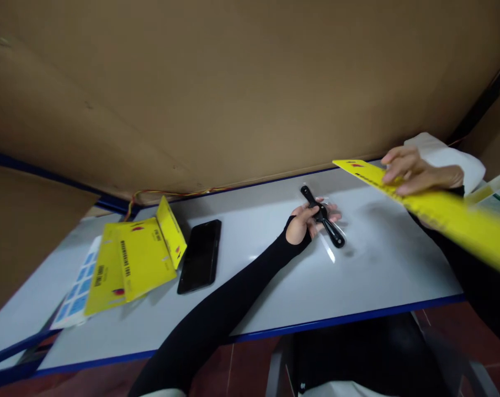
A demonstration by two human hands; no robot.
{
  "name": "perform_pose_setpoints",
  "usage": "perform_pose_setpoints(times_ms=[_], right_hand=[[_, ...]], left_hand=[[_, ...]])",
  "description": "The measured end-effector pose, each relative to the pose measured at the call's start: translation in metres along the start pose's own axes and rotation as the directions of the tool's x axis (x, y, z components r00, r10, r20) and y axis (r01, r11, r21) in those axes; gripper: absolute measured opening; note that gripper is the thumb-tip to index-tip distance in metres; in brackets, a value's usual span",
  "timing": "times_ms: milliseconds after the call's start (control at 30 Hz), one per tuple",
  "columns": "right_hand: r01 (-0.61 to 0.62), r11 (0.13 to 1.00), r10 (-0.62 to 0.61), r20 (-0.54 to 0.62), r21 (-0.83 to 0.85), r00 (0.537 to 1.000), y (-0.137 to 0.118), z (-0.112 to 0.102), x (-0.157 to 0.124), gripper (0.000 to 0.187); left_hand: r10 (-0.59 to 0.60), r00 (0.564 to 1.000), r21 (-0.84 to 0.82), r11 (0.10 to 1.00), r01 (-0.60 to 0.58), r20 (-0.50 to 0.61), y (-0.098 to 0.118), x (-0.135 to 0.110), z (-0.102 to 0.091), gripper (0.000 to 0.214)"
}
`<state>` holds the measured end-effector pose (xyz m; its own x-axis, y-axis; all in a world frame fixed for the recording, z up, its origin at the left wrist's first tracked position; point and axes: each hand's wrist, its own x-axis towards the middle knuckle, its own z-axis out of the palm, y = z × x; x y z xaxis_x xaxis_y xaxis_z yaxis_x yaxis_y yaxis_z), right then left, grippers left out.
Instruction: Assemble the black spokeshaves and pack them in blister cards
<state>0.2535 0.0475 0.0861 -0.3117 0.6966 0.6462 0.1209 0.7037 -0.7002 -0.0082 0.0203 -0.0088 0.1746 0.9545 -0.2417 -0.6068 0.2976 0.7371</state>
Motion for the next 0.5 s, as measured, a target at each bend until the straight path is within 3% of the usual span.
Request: perform_pose_setpoints(times_ms=[33, 100, 167, 233, 333, 500], right_hand=[[0.129, 0.991, -0.133, 0.116, 0.037, 0.984, -0.001, 0.003, -0.004, 0.05], [0.322, 0.943, -0.331, 0.324, 0.084, 0.886, 0.002, 0.016, -0.016, 0.037], [0.4, 0.91, -0.403, 0.472, 0.113, 0.784, 0.01, 0.034, -0.035, 0.025], [0.437, 0.878, -0.469, 0.526, 0.194, 0.71, 0.021, 0.052, -0.056, 0.021], [0.461, 0.82, -0.571, 0.441, 0.339, 0.692, 0.036, 0.066, -0.078, 0.022], [0.331, 0.889, -0.455, 0.521, 0.317, 0.722, 0.034, 0.059, -0.084, 0.026]], left_hand=[[0.02, 0.999, 0.01, 1.0, -0.019, -0.039, 0.004, 0.004, -0.003, 0.039], [0.075, 0.987, 0.015, 0.997, -0.073, -0.14, 0.013, 0.013, -0.01, 0.043], [0.112, 0.971, 0.007, 0.994, -0.113, -0.212, 0.022, 0.019, -0.015, 0.049], [0.118, 0.969, -0.004, 0.993, -0.121, -0.216, 0.026, 0.02, -0.018, 0.053], [0.108, 0.982, -0.002, 0.994, -0.109, -0.153, 0.028, 0.019, -0.019, 0.051], [0.135, 0.981, -0.017, 0.99, -0.139, -0.136, 0.028, 0.018, -0.021, 0.049]])
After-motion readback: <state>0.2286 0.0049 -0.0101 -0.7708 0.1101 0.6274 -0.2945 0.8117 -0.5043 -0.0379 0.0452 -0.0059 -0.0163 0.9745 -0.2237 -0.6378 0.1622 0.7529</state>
